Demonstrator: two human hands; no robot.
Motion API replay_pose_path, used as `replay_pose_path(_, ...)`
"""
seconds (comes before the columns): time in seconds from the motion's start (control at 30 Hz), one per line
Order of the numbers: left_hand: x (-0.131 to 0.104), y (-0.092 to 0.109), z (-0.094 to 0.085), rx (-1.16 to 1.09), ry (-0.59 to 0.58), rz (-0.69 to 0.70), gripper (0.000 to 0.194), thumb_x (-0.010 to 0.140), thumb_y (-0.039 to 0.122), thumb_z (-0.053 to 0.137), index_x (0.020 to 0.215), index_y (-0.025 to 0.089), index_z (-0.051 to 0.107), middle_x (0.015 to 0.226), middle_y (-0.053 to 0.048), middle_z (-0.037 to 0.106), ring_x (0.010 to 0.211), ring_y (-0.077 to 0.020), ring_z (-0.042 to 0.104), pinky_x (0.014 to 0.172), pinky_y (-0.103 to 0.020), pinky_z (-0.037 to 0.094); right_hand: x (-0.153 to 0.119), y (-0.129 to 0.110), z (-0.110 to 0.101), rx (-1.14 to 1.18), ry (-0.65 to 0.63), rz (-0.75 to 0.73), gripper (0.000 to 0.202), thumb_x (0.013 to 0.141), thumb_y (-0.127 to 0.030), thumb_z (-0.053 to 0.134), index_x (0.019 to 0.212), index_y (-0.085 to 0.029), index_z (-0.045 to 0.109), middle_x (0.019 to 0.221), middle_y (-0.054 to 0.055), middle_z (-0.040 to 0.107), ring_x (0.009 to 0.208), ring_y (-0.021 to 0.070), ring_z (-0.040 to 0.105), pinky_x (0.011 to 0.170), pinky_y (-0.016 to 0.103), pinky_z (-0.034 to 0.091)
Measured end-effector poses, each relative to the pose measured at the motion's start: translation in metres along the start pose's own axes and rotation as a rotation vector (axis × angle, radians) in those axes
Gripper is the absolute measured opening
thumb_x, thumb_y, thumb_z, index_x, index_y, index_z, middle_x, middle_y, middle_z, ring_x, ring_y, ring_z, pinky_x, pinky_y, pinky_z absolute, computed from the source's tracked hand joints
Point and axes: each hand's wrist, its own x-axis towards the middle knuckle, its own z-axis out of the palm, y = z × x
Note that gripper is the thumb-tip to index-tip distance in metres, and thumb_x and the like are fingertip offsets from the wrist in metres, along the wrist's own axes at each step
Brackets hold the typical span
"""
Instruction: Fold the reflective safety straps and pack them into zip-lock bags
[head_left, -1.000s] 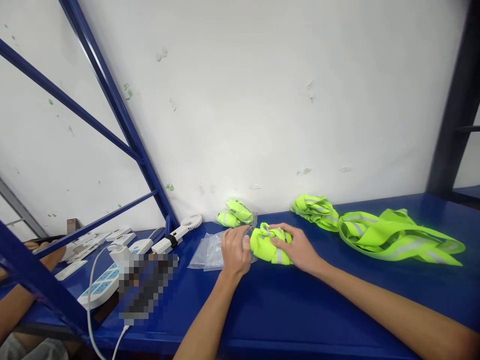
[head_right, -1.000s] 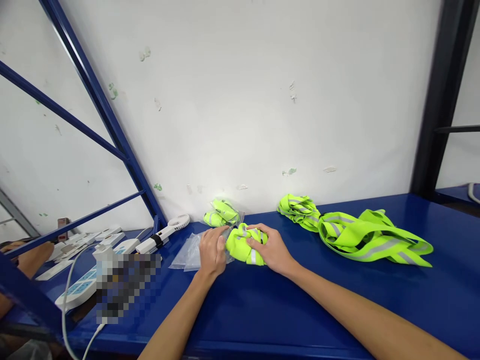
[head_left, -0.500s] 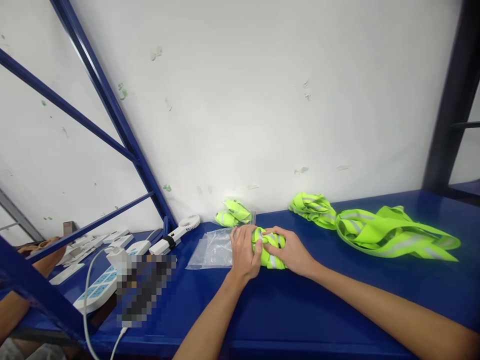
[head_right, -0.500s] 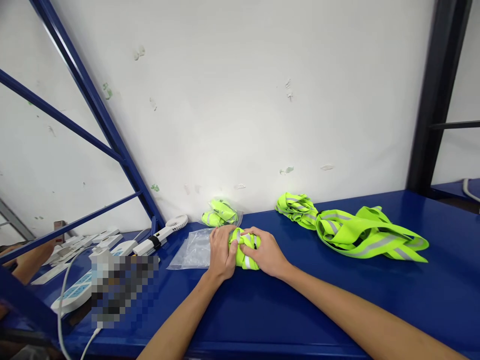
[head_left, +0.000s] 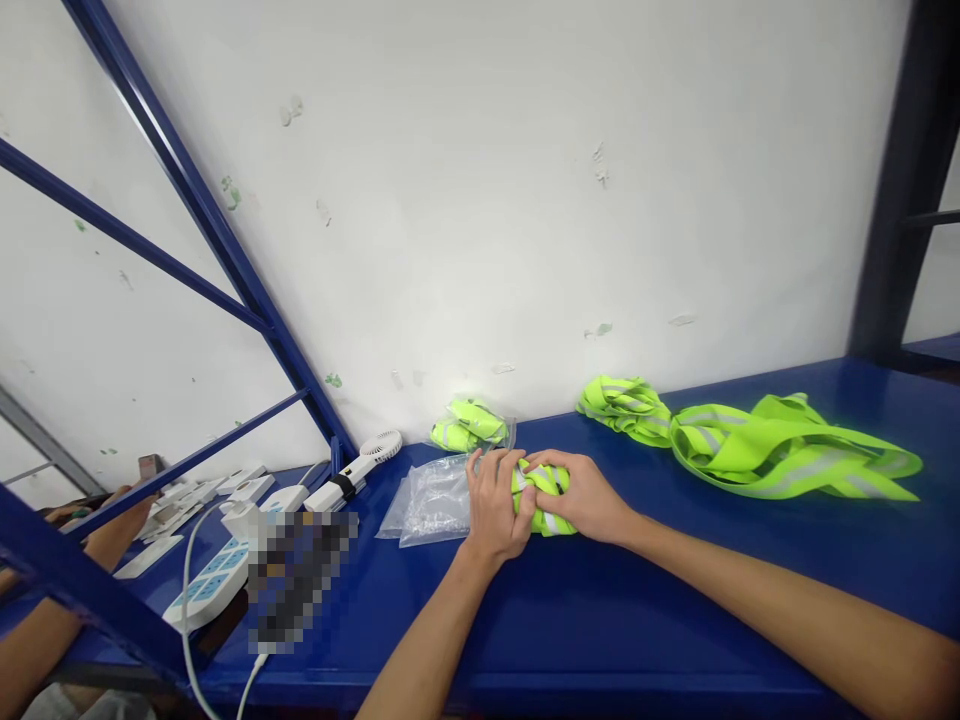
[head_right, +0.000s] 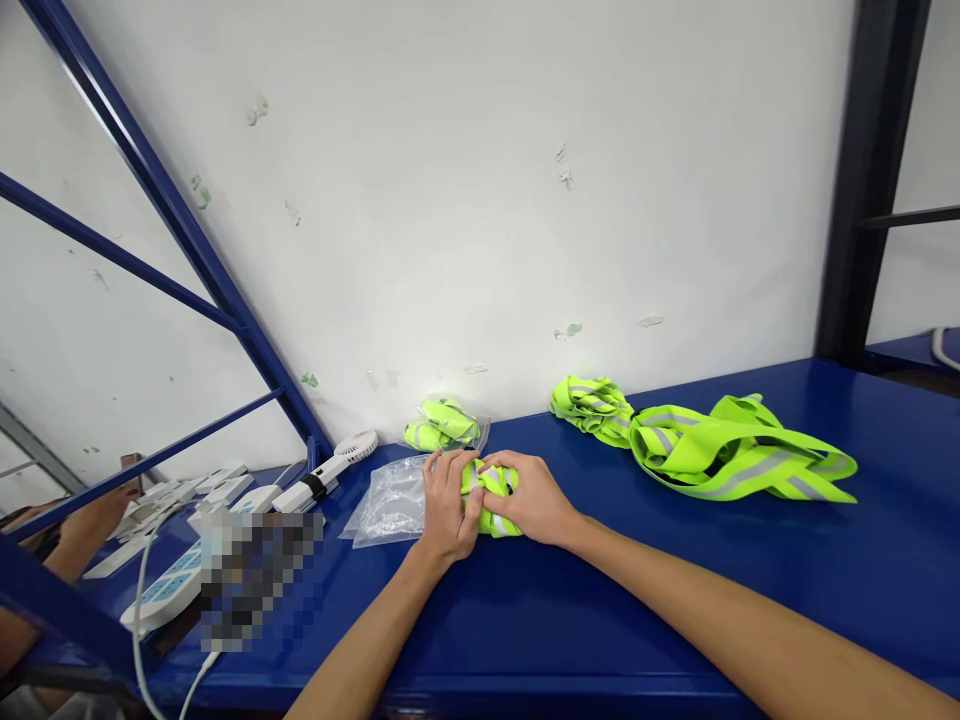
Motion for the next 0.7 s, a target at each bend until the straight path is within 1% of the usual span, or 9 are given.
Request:
replay_pose_path(0.13, -0.0002, -0.0047, -0.0020, -0.108, 0.032, -0.005, 0.033, 0.091, 0.033, 0.035, 0.120, 0.019, 0.046, 0.111, -0.010, 0.057, 0.107, -0.0238, 0.052, 0.103, -0.049, 0.029, 0.0005, -0.0030, -0.0070, -0.001, -0.066, -0.106, 0.024, 0.068, -0.018, 0.064, 0.091, -0.020, 0.067, 0.104, 0.004, 0.071, 0.095, 0.0223, 0.065, 0.088, 0.032, 0.047)
replay_pose_path(0.3, -0.0012, -0.0077, -0.0013, -0.145, 0.030, 0.041, 0.032, 0.092, 0.030, 0.035, 0.120, 0.020, 0.045, 0.104, -0.008, 0.059, 0.100, -0.0222, 0.055, 0.102, -0.049, 0.029, -0.0031, -0.0015, -0.0113, -0.059, -0.164, -0.207, 0.028, 0.067, -0.013, 0.063, 0.093, -0.021, 0.067, 0.105, 0.004, 0.069, 0.095, 0.0215, 0.064, 0.085, 0.032, 0.047)
replay_pose_path(0.4, -0.0006, -0.0065, -0.0019, -0.140, 0.020, 0.047, 0.031, 0.091, 0.029, 0.036, 0.119, 0.019, 0.046, 0.103, -0.009, 0.060, 0.098, -0.0225, 0.055, 0.096, -0.046, 0.034, -0.0035, -0.0001, -0.0115, -0.081, -0.179, -0.230, 0.028, 0.066, -0.011, 0.063, 0.092, -0.021, 0.066, 0.108, 0.006, 0.067, 0.100, 0.0224, 0.063, 0.088, 0.033, 0.047)
replay_pose_path(0.5, 0.0000, -0.0052, -0.0030, -0.119, 0.019, 0.072, 0.030, 0.091, 0.029, 0.036, 0.117, 0.019, 0.048, 0.103, -0.010, 0.060, 0.096, -0.0229, 0.054, 0.092, -0.044, 0.037, -0.0023, 0.0009, -0.0107, -0.099, -0.193, -0.233, 0.028, 0.065, -0.011, 0.064, 0.091, -0.020, 0.067, 0.120, 0.009, 0.061, 0.108, 0.0235, 0.060, 0.093, 0.034, 0.044)
replay_pose_path(0.57, -0.0001, -0.0044, -0.0029, -0.099, 0.016, 0.090, 0.030, 0.091, 0.028, 0.036, 0.116, 0.018, 0.049, 0.101, -0.009, 0.060, 0.093, -0.0228, 0.054, 0.091, -0.044, 0.037, -0.0015, 0.0017, -0.0092, -0.105, -0.176, -0.216, 0.025, 0.066, -0.012, 0.066, 0.090, -0.019, 0.066, 0.128, 0.009, 0.057, 0.113, 0.0248, 0.057, 0.096, 0.035, 0.042)
replay_pose_path(0.6, -0.0003, -0.0039, -0.0025, -0.094, 0.015, 0.091, 0.031, 0.091, 0.028, 0.036, 0.117, 0.018, 0.049, 0.100, -0.009, 0.060, 0.093, -0.0226, 0.054, 0.091, -0.044, 0.036, -0.0014, 0.0020, -0.0083, -0.098, -0.160, -0.197, 0.024, 0.066, -0.013, 0.066, 0.089, -0.019, 0.066, 0.127, 0.009, 0.057, 0.112, 0.0250, 0.057, 0.096, 0.035, 0.042)
replay_pose_path(0.63, -0.0006, -0.0033, -0.0018, -0.093, 0.015, 0.090, 0.031, 0.091, 0.028, 0.036, 0.117, 0.018, 0.049, 0.100, -0.009, 0.060, 0.092, -0.0225, 0.054, 0.091, -0.044, 0.036, -0.0013, 0.0022, -0.0073, -0.085, -0.149, -0.170, 0.022, 0.067, -0.015, 0.066, 0.089, -0.019, 0.065, 0.121, 0.008, 0.060, 0.107, 0.0244, 0.059, 0.093, 0.035, 0.043)
replay_pose_path(0.7, -0.0014, -0.0017, -0.0002, -0.100, 0.015, 0.084, 0.031, 0.091, 0.028, 0.035, 0.118, 0.018, 0.048, 0.100, -0.009, 0.060, 0.093, -0.0224, 0.054, 0.090, -0.043, 0.037, -0.0015, 0.0017, -0.0059, -0.048, -0.145, -0.106, 0.018, 0.071, -0.019, 0.066, 0.088, -0.019, 0.063, 0.101, 0.004, 0.067, 0.089, 0.0210, 0.062, 0.081, 0.031, 0.046)
